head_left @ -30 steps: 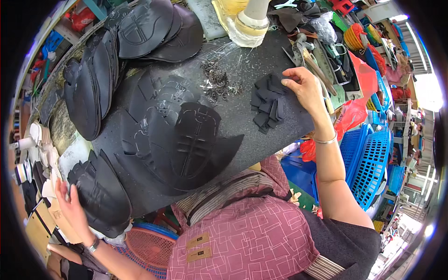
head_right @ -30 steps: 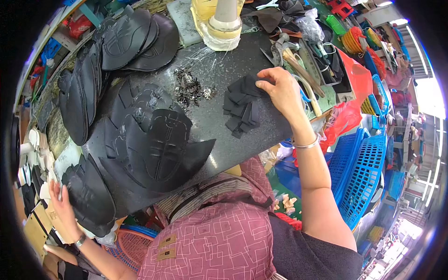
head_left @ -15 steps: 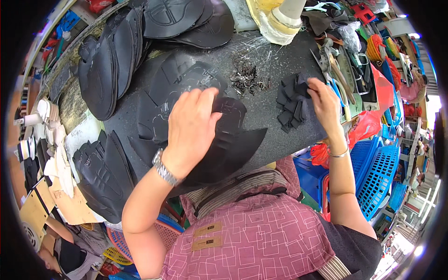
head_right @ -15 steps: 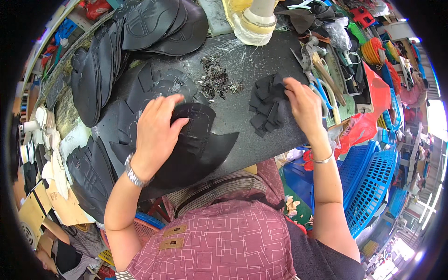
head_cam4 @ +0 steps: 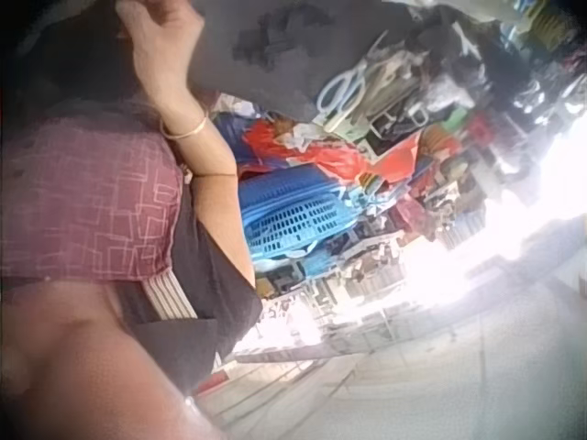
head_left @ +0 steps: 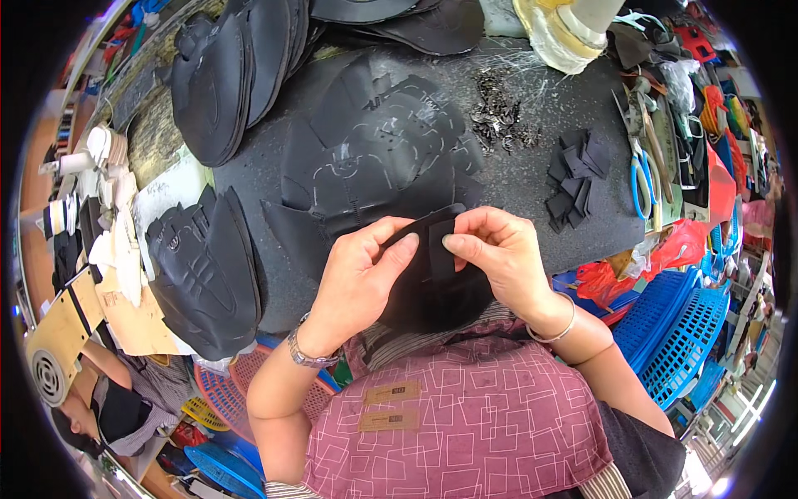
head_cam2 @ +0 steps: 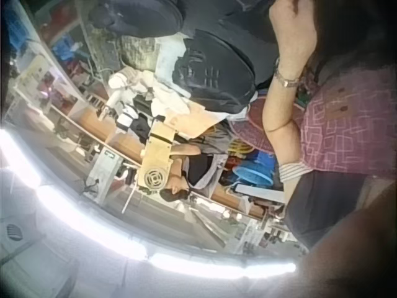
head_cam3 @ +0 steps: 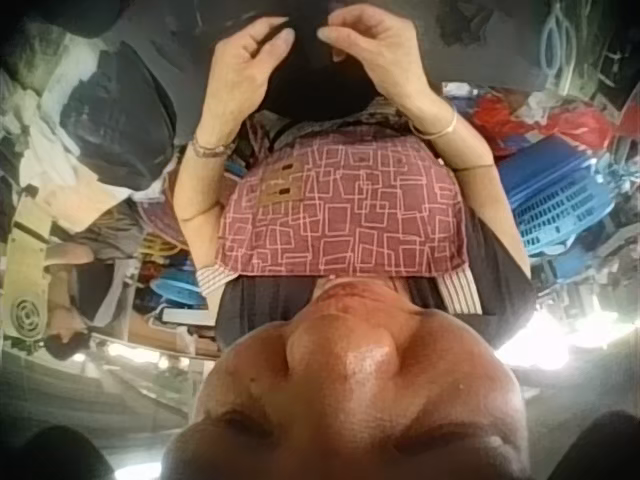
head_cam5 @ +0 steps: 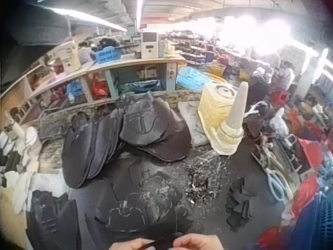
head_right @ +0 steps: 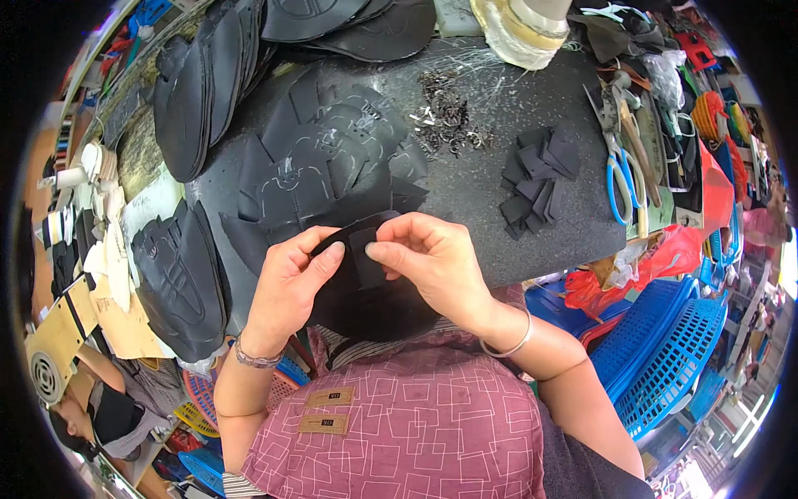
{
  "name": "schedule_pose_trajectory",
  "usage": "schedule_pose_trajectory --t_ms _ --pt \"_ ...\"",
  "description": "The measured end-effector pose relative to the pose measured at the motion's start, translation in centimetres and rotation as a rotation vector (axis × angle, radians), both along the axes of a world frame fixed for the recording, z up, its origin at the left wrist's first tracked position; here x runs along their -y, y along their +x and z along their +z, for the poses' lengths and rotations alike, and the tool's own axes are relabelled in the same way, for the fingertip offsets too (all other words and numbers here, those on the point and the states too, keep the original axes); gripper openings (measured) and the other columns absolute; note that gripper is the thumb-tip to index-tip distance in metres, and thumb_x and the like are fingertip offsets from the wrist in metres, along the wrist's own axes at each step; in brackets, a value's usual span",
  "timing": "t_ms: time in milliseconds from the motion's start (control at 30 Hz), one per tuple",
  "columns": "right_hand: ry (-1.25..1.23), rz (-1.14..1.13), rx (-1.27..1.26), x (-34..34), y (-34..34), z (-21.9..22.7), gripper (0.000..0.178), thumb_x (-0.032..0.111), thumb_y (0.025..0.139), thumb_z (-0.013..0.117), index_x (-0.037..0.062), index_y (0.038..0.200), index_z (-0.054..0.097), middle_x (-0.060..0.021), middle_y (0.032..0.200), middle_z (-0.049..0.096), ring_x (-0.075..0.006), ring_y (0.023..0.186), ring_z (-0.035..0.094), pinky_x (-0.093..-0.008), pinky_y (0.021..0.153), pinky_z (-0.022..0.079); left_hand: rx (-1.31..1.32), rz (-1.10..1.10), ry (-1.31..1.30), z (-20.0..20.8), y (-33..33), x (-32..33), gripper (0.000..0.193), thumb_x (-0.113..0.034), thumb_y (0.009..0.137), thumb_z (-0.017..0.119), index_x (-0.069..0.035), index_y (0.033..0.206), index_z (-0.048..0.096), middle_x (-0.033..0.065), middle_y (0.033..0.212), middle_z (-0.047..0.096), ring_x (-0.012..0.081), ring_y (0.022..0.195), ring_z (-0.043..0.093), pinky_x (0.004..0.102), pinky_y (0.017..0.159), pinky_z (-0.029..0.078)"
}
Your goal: The person assembles black shoe upper components by attaching small leather patches to larger sections with adhesive, using a scraper to spread the adhesive.
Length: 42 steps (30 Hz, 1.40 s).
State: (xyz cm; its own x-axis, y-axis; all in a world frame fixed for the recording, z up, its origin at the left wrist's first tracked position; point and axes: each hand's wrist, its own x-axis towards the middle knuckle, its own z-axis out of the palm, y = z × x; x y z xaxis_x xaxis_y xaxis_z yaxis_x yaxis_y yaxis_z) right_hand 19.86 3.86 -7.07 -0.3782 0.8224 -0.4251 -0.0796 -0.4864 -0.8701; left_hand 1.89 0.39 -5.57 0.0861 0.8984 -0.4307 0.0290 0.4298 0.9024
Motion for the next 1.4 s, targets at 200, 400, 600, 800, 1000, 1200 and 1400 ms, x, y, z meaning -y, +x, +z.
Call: schedule_pose_trajectory --t_ms 200,400,600,800,1000,1200,1400 --pt "0.041 -0.011 0.056 0.0 -0.3 -0.2 0.014 0.008 0.08 0.065 -0.0013 0.088 0.06 -0.0012 0.073 0.06 -0.0046 0.063 0.054 -0.0191 0.055 0.048 0.044 -0.045 -0.024 0.2 -0.4 -0.1 0.021 -0.013 0.089 0.051 0.001 0.103 0.059 -0.0001 0.077 0.06 0.0042 0.07 0.05 0.0212 0.064 0.042" --pt "0.02 0.005 0.052 -0.4 -0.2 -0.1 0.014 0.009 0.08 0.065 -0.0018 0.088 0.06 -0.0017 0.073 0.06 -0.0045 0.063 0.054 -0.0187 0.054 0.047 0.077 -0.064 -0.006 0.5 -0.3 -0.2 0.02 -0.012 0.089 0.05 0.001 0.102 0.059 0.0011 0.08 0.061 0.0045 0.072 0.05 0.0214 0.067 0.043" --pt "-0.063 -0.041 -0.074 -0.5 0.1 -0.4 0.011 0.006 0.079 0.065 -0.0005 0.086 0.059 -0.0018 0.074 0.06 -0.0054 0.063 0.054 -0.0195 0.057 0.046 0.099 -0.043 -0.029 0.2 -0.4 0.0 0.02 -0.012 0.089 0.051 0.001 0.102 0.06 -0.0012 0.079 0.059 0.0036 0.071 0.049 0.0202 0.065 0.041" --pt "-0.066 -0.112 -0.2 -0.1 1.0 -0.6 0.01 0.005 0.079 0.066 0.0007 0.085 0.059 -0.0012 0.075 0.06 -0.0053 0.065 0.054 -0.0188 0.058 0.045 0.165 0.003 -0.077 -0.1 -0.4 -0.1 0.02 -0.013 0.09 0.051 0.0 0.102 0.06 -0.006 0.074 0.055 0.0009 0.066 0.043 0.0177 0.061 0.038" --pt "0.025 -0.109 -0.056 -0.2 1.5 0.1 0.009 0.003 0.077 0.066 0.0021 0.083 0.06 -0.0005 0.074 0.06 -0.0066 0.065 0.055 -0.0206 0.058 0.045 0.155 0.04 -0.099 -0.5 -0.4 0.3 0.019 -0.012 0.089 0.052 0.0 0.101 0.06 -0.0042 0.073 0.056 0.0015 0.066 0.045 0.0181 0.061 0.039" --pt "0.603 -0.553 0.64 -9.4 13.7 0.5 0.021 0.013 0.077 0.068 0.0034 0.094 0.063 0.0001 0.075 0.059 -0.0072 0.065 0.052 -0.0207 0.062 0.043 -0.264 0.037 0.231 2.0 -0.7 1.3 0.015 -0.008 0.084 0.058 0.002 0.095 0.061 0.0062 0.078 0.064 0.0064 0.07 0.056 0.0225 0.064 0.045" --pt "0.956 -0.379 1.18 -12.2 18.1 0.8 0.034 0.018 0.079 0.067 0.0033 0.109 0.06 -0.0037 0.089 0.062 -0.0099 0.075 0.055 -0.0218 0.069 0.045 -0.355 0.065 0.101 0.8 -5.1 -0.3 0.015 -0.009 0.083 0.059 0.003 0.092 0.06 0.001 0.071 0.059 0.0049 0.065 0.051 0.021 0.06 0.043"
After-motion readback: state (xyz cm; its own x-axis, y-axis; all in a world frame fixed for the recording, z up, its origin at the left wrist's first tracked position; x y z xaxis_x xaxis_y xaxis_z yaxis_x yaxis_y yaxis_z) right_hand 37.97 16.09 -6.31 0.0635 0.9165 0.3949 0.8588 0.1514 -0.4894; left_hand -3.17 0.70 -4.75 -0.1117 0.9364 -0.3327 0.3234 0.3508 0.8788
